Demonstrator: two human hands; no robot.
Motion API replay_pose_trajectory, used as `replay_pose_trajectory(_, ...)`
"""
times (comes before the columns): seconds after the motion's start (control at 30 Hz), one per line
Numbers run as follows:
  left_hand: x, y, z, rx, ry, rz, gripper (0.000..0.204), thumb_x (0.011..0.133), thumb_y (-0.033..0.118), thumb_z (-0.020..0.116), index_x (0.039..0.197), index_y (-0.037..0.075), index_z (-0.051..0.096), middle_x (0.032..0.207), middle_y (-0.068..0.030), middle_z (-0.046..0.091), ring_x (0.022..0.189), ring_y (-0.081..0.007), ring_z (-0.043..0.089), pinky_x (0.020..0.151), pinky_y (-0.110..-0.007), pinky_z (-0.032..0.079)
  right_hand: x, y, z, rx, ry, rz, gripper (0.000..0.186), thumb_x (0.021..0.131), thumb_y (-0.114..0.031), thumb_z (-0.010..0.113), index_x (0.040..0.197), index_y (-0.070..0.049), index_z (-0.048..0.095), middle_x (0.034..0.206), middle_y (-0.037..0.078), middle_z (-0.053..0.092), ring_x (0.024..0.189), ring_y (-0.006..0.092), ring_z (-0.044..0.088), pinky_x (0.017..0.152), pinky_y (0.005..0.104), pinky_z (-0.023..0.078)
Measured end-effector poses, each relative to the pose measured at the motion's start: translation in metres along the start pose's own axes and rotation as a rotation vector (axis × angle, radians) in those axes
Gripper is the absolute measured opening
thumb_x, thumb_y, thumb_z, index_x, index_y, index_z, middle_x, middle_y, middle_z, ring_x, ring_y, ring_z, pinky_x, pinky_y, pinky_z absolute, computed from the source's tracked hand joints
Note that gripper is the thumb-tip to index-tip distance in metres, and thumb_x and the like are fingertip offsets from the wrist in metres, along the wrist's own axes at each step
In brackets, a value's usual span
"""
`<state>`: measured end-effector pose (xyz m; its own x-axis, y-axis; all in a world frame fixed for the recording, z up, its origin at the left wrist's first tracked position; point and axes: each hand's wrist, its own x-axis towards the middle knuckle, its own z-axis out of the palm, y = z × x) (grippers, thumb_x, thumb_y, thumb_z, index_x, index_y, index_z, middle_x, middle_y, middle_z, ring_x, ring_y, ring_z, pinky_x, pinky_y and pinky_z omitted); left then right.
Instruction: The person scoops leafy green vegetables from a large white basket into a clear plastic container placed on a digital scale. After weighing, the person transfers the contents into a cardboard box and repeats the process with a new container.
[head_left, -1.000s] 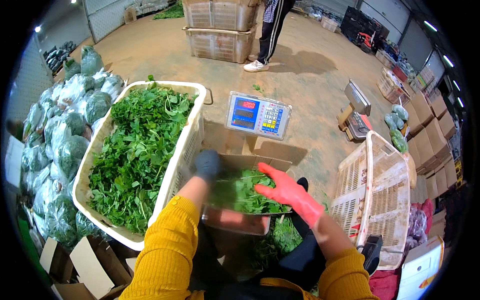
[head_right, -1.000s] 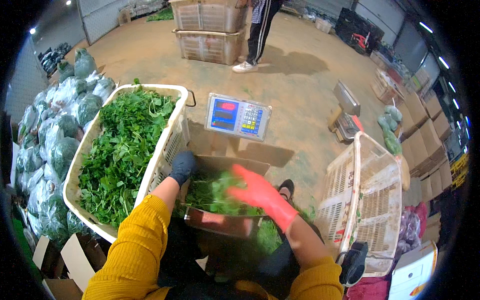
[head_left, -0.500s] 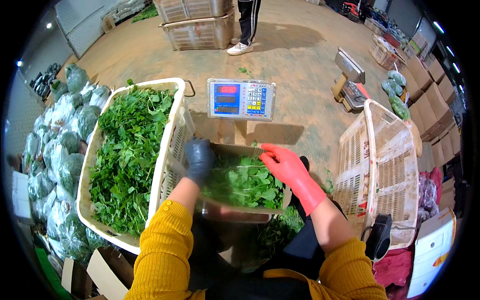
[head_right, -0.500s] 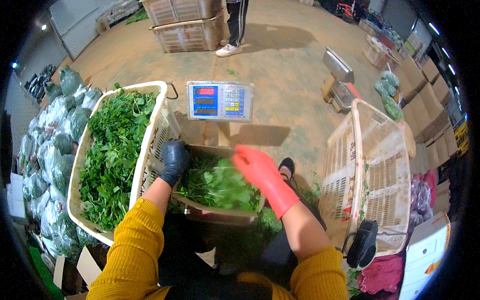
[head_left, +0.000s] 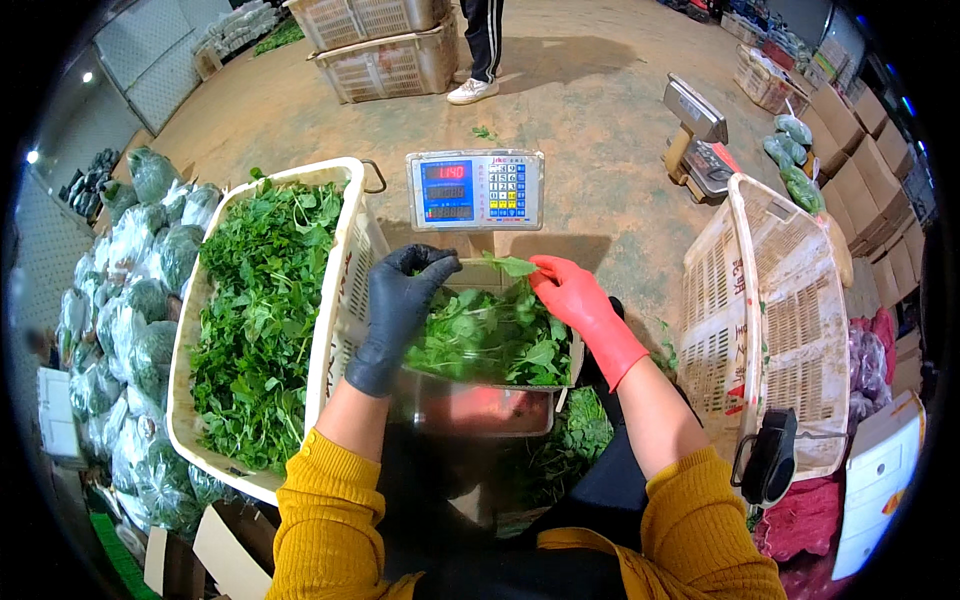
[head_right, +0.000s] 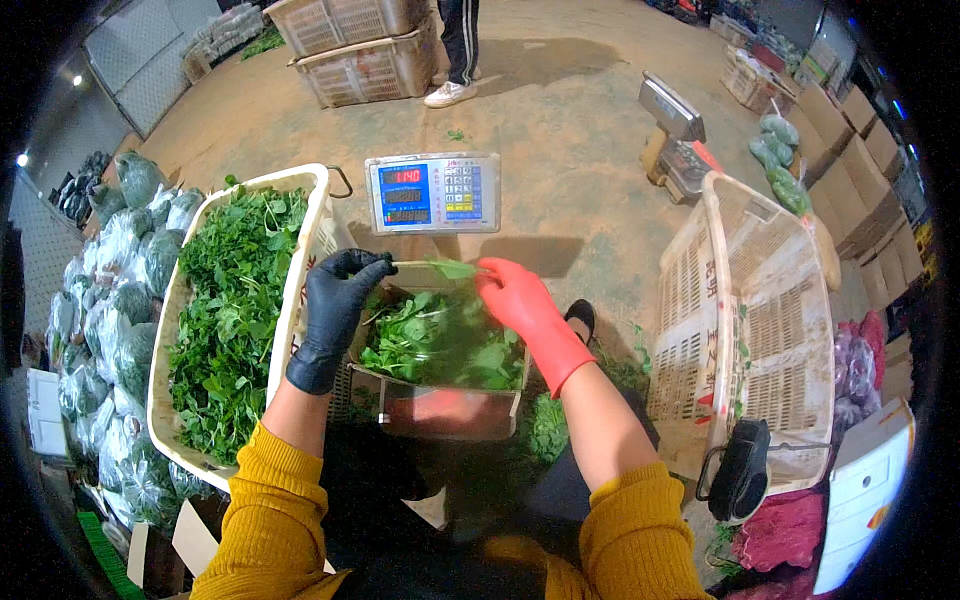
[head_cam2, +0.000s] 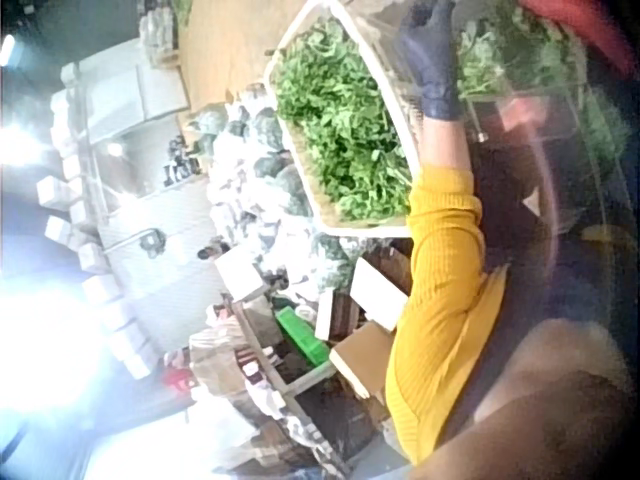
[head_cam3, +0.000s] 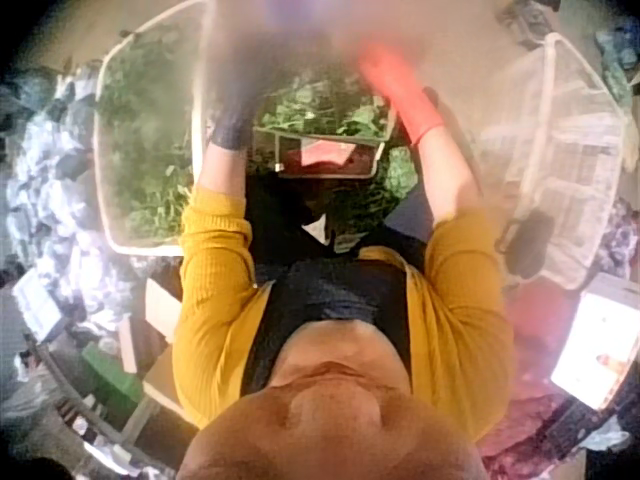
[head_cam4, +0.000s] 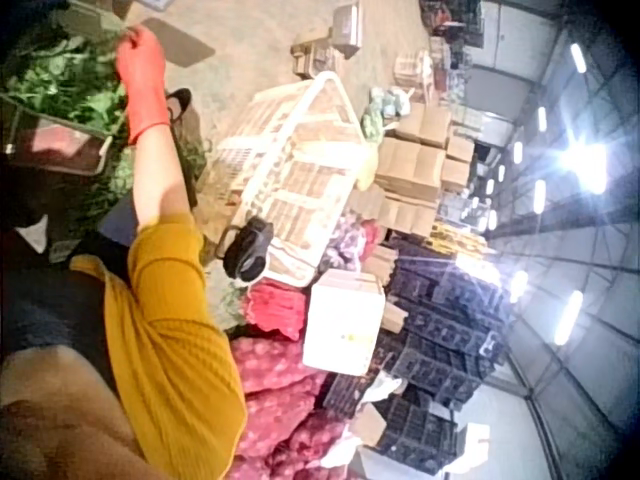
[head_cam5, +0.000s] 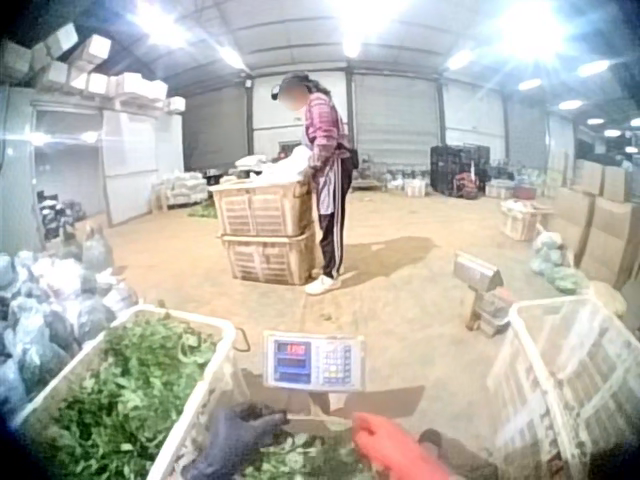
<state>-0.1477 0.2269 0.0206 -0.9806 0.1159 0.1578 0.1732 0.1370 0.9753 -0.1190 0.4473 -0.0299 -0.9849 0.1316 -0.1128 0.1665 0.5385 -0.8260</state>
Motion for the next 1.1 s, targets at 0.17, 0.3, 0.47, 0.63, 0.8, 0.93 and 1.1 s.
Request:
replay_pose_trajectory(0.17, 0.007, -0.026, -0.011, 0.145, -0.060, -0.089, 0.012, 0.077, 0.010, 0.064, 0.081, -0.001, 0.066, 0.076, -0.0111, 0.066, 0.069, -0.0163, 0.061, 0.067, -0.027, 0.046, 0.004, 0.006, -0.003, 0.258, 0.140, -0.115, 0.031, 0.088, -0.016, 0.049, 0.115, -0.001, 0.053, 0.097, 0.010, 0.064, 0.091, 0.0154, 0.060, 0.078, 0.0258, 0.046)
replay_pose_trajectory(0.3, 0.004, -0.062, -0.010, 1.097, -0.203, 0.182, 0.027, 0.072, 0.016, 0.063, 0.097, 0.007, 0.063, 0.088, -0.0195, 0.063, 0.080, -0.0329, 0.061, 0.073, -0.040, 0.048, -0.005, 0.003, -0.008, 0.279, 0.301, -0.179, 0.031, 0.090, -0.015, 0.047, 0.117, 0.000, 0.052, 0.088, 0.009, 0.065, 0.080, 0.0139, 0.062, 0.069, 0.0256, 0.048)
replay_pose_trajectory(0.47, 0.009, -0.115, 0.000, 1.111, -0.612, 0.081, 0.033, 0.072, 0.027, 0.062, 0.096, 0.004, 0.060, 0.088, -0.0187, 0.060, 0.081, -0.0348, 0.059, 0.073, -0.044, 0.047, -0.032, -0.037, 0.008, -0.306, -0.114, -0.214, 0.057, 0.079, -0.038, 0.058, 0.124, -0.006, 0.045, 0.102, 0.015, 0.060, 0.090, 0.0273, 0.060, 0.078, 0.0364, 0.047)
replay_pose_trajectory(0.63, -0.009, -0.161, 0.018, 1.089, -0.641, 0.162, 0.039, 0.076, 0.028, 0.056, 0.108, 0.005, 0.051, 0.092, -0.0212, 0.060, 0.079, -0.0368, 0.059, 0.070, -0.045, 0.048, -0.029, 0.025, 0.061, -0.829, -0.463, -0.294, 0.084, 0.069, -0.041, 0.064, 0.136, -0.008, 0.026, 0.140, 0.014, 0.028, 0.112, 0.0318, 0.048, 0.092, 0.0379, 0.041)
replay_pose_trajectory(0.8, -0.004, -0.135, 0.011, 1.117, -0.713, -0.004, 0.042, 0.078, 0.026, 0.054, 0.114, 0.006, 0.047, 0.099, -0.0214, 0.060, 0.085, -0.0375, 0.059, 0.072, -0.044, 0.048, -0.028, -0.007, 0.039, -0.674, -0.520, -0.241, 0.079, 0.070, -0.038, 0.064, 0.134, -0.007, 0.030, 0.137, 0.015, 0.034, 0.116, 0.0311, 0.045, 0.096, 0.0361, 0.038)
replay_pose_trajectory(0.93, -0.003, -0.059, -0.014, 0.988, -0.363, 0.068, 0.048, 0.076, 0.037, 0.060, 0.110, 0.003, 0.053, 0.094, -0.0199, 0.062, 0.086, -0.0357, 0.060, 0.073, -0.044, 0.048, -0.034, -0.041, 0.006, -0.430, -0.166, -0.144, 0.045, 0.081, -0.036, 0.053, 0.118, -0.010, 0.053, 0.104, 0.014, 0.061, 0.090, 0.0272, 0.061, 0.078, 0.0356, 0.048)
replay_pose_trajectory(1.1, 0.009, -0.036, -0.071, 1.055, -0.268, -0.298, 0.054, 0.072, 0.049, 0.066, 0.094, 0.000, 0.061, 0.082, -0.0183, 0.064, 0.077, -0.0304, 0.064, 0.068, -0.040, 0.049, -0.047, -0.045, -0.046, -0.476, -0.029, 0.290, 0.038, 0.083, -0.032, 0.046, 0.075, 0.002, 0.064, 0.076, 0.019, 0.064, 0.066, 0.0300, 0.063, 0.065, 0.0399, 0.050)
